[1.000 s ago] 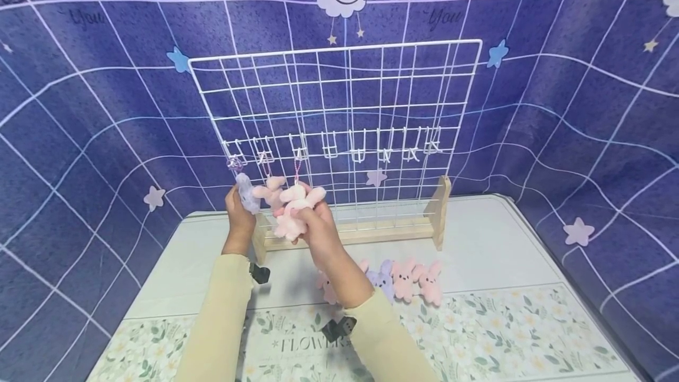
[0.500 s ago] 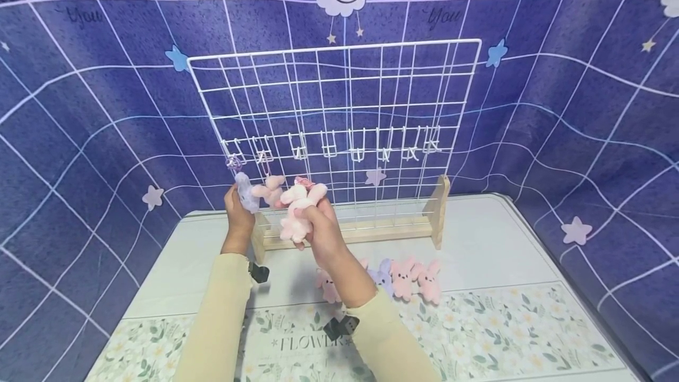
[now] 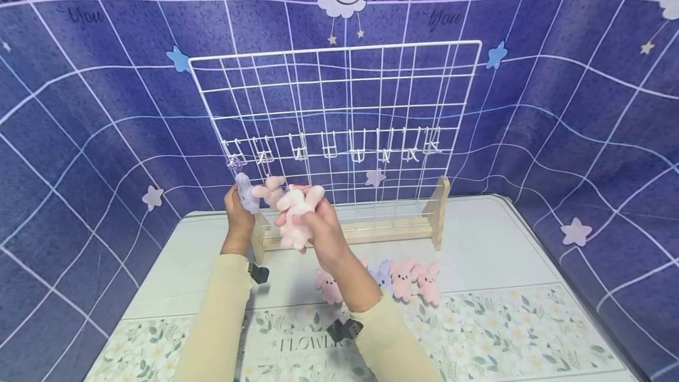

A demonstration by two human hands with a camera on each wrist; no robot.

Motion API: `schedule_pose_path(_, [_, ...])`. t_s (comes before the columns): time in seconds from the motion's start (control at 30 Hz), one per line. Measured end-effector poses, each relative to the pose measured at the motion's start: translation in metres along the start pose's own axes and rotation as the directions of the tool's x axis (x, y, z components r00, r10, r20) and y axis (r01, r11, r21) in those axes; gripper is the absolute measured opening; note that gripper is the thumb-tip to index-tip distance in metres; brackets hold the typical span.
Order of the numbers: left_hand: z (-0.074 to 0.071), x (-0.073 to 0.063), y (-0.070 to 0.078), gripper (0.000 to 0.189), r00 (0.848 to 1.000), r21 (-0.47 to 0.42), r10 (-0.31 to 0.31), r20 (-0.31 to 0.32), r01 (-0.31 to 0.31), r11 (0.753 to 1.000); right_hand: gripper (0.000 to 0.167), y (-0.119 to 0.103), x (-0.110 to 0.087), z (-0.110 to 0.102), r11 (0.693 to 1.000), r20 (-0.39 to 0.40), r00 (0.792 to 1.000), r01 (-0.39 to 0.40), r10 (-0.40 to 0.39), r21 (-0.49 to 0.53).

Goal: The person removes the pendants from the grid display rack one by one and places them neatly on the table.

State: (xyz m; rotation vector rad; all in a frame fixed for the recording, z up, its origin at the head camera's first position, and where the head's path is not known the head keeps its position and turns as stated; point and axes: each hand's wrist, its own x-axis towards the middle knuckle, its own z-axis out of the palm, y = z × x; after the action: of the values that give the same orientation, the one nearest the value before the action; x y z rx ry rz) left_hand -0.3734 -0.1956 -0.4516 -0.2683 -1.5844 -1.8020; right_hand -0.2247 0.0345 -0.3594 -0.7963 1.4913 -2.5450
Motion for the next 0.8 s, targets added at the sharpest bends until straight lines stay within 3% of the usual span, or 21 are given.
schedule_pose_path(0.13, [0.002, 0.001, 0.000, 0.036, 1.000, -0.039, 0.006, -0.005, -0.006, 0.999, 0.046, -0.003, -0.003, 0.001, 1.000, 0.018, 1.000, 0.002, -0.002, 0.008])
schedule_pose_path(0.33, [0.002, 0.000, 0.002, 0.037, 1.000, -0.018, 0.000, -0.006, 0.000, 1.000, 0.047, -0.008, -0.007, 0.001, 1.000, 0.028, 1.000, 0.001, -0.001, -0.005])
schedule_pose_path(0.67, [0.001, 0.001, 0.003, 0.043, 1.000, -0.065, -0.026, 0.003, 0.026, 0.998, 0.047, -0.013, -0.011, -0.006, 0.991, -0.058, 0.998, -0.036, 0.029, -0.128])
schedule_pose_path(0.8, [0.003, -0.003, 0.016, 0.044, 1.000, -0.071, -0.027, 0.011, 0.028, 0.997, 0.050, -0.014, -0.011, -0.009, 0.982, -0.060, 0.996, -0.076, 0.066, -0.176])
